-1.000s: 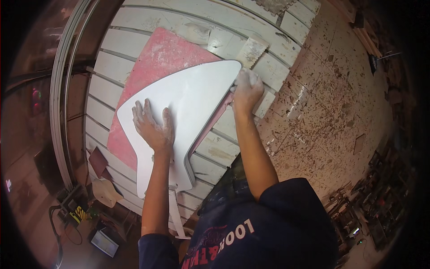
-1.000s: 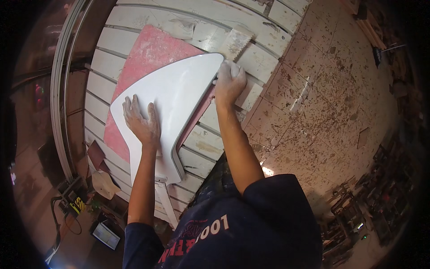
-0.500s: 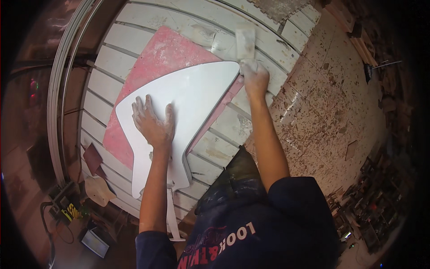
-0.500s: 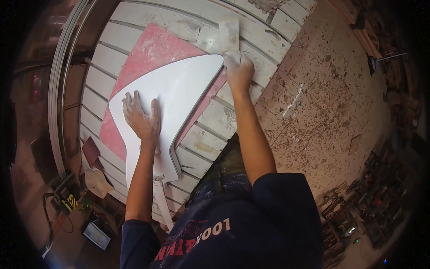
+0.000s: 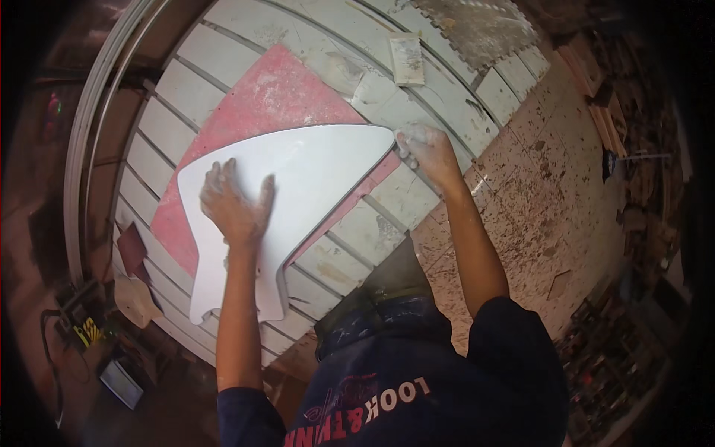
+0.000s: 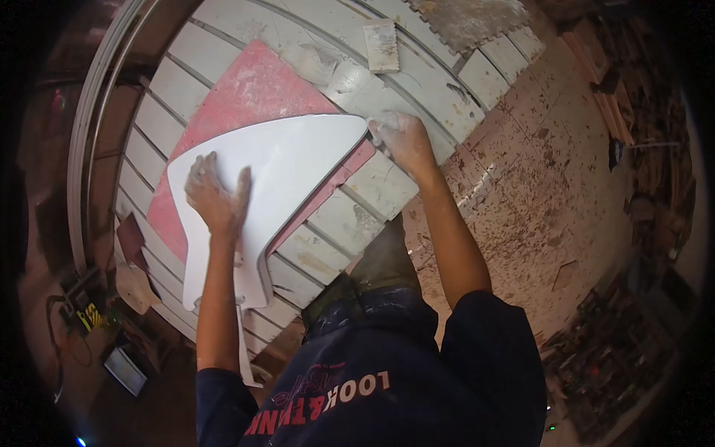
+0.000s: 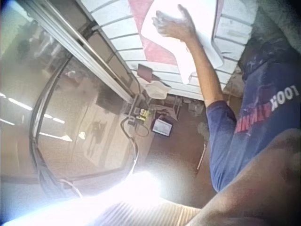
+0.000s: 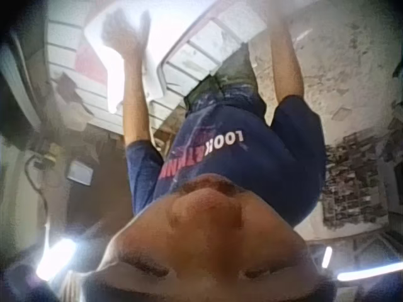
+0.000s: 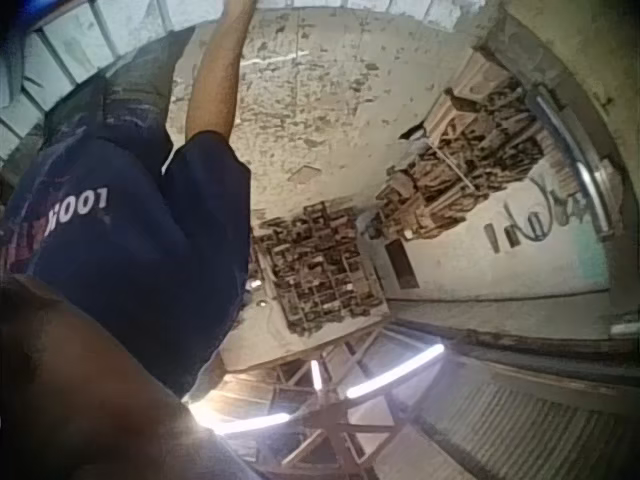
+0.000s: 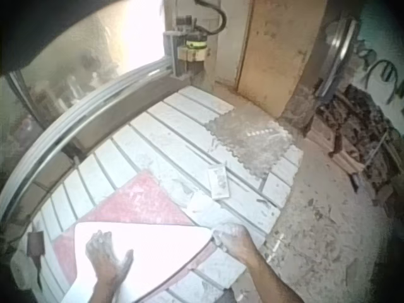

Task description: The person sands the surface and edges of a white guitar body using a sanding block, then wipes away dust with a cloth.

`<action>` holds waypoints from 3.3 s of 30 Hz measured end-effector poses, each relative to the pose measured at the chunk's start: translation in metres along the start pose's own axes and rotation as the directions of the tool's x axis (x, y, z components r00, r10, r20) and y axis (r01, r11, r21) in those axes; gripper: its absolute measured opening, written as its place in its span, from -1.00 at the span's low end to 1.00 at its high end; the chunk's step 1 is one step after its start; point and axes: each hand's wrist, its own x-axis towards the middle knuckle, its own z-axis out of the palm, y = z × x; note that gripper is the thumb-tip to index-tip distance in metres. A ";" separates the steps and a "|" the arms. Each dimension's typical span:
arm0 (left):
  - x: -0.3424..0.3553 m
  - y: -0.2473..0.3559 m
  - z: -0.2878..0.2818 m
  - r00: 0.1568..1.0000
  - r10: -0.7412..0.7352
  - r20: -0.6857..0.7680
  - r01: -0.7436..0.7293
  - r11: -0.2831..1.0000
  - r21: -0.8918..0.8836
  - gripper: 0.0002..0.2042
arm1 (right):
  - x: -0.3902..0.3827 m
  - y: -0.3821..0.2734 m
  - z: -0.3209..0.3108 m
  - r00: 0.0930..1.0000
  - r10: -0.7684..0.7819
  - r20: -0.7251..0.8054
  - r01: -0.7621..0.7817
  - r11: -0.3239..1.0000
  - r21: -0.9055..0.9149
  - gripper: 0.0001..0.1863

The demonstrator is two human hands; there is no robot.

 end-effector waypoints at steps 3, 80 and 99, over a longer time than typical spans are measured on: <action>0.031 0.011 0.005 0.977 -0.199 0.079 0.183 0.967 0.176 -0.21 | 0.007 0.002 0.003 0.987 -0.159 -0.010 0.154 0.969 -0.195 -0.80; 0.049 0.009 0.010 0.994 -0.108 0.002 0.108 0.994 0.013 -0.32 | 0.064 -0.062 0.039 0.810 -0.302 0.504 0.552 0.683 -0.478 -0.79; 0.050 0.012 0.008 0.993 -0.117 -0.019 0.116 0.993 -0.008 -0.34 | 0.074 -0.058 0.045 0.765 -0.317 0.560 0.606 0.650 -0.459 -0.75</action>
